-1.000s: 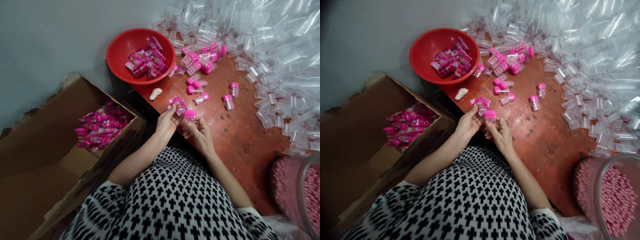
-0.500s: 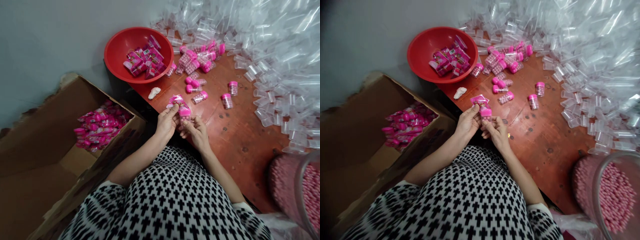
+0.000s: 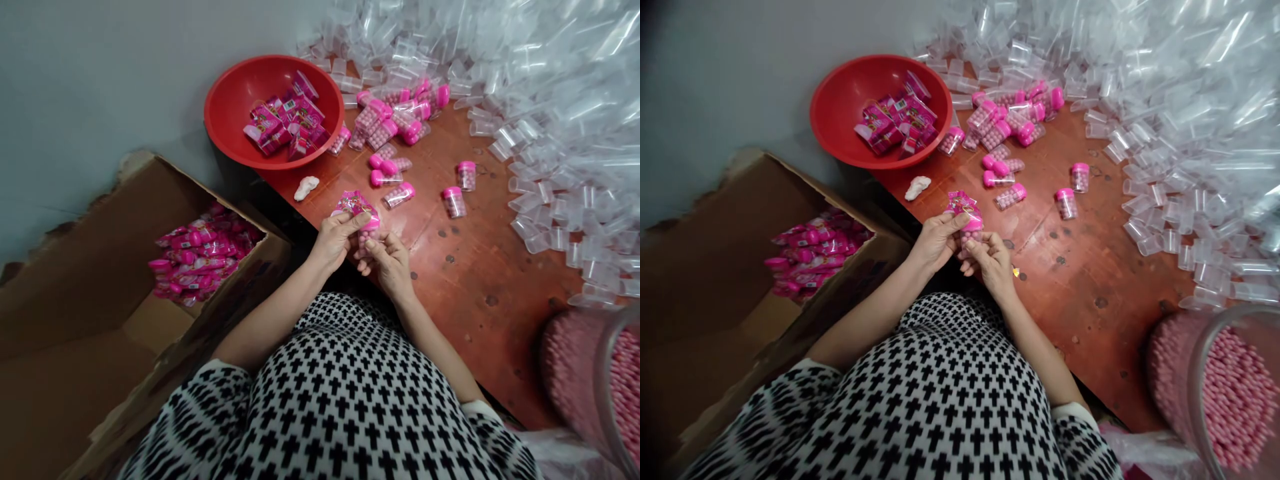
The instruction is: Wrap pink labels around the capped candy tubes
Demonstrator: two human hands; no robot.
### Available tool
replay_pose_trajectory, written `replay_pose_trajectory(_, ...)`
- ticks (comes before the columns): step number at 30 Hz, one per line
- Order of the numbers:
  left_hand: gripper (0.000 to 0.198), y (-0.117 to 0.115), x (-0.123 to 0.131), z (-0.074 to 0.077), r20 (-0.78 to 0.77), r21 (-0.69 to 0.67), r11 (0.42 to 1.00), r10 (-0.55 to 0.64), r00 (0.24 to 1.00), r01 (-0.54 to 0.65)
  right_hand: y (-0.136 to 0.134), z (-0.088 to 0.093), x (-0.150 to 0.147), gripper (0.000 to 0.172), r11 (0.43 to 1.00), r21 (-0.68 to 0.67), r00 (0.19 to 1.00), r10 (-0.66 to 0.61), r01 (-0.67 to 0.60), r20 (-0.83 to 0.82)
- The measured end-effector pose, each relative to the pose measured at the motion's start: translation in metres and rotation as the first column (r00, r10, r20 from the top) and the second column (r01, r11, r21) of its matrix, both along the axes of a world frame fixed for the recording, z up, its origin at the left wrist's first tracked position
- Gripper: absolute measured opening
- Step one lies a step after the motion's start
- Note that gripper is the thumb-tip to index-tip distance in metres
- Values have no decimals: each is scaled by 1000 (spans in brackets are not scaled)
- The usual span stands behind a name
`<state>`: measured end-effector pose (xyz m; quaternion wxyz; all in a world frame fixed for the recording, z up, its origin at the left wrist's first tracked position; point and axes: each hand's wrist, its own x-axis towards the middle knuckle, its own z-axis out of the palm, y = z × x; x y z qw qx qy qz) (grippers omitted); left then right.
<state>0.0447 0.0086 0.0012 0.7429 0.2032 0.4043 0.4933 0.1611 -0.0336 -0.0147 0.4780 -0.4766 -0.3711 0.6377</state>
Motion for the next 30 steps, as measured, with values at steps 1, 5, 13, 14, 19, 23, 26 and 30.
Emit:
replay_pose_trajectory(1, 34, 0, -1, 0, -26, 32, 999, -2, 1000, 3, 0, 0, 0, 33, 1000, 18, 1000, -6, 6, 22)
replay_pose_trajectory(5, 27, 2, -5, -1, -160, 155, 988, 46, 986, -20, -1, 0, 2, 26, 989, 149, 985, -40, 15, 168)
replay_pose_trajectory(13, 31, 3, -15, -4, -146, 122, 984, -108, 983, 127, 0, -6, -1, 31, 997, 67, 994, 47, -41, -95)
replay_pose_trajectory(14, 32, 3, -15, -5, -140, 110, 984, -126, 982, 142, -1, -7, -2, 31, 997, 80, 998, 20, -16, -60)
replay_pose_trajectory(19, 31, 0, -9, -6, -95, 111, 993, -23, 995, 33, -2, -4, -2, 27, 979, 189, 984, -104, 76, 145)
replay_pose_trajectory(23, 31, -8, -7, -6, -114, 134, 981, -125, 986, 140, 3, -1, 0, 31, 997, 73, 999, -30, 33, -39)
replay_pose_trajectory(26, 31, -11, -8, -8, -122, 126, 974, -172, 977, 188, 5, -2, 1, 33, 998, 28, 992, -53, 57, -118)
replay_pose_trajectory(30, 31, -10, -11, -9, -66, 46, 999, -4, 998, 7, 3, -2, 5, 41, 999, 34, 989, -7, 13, -148)
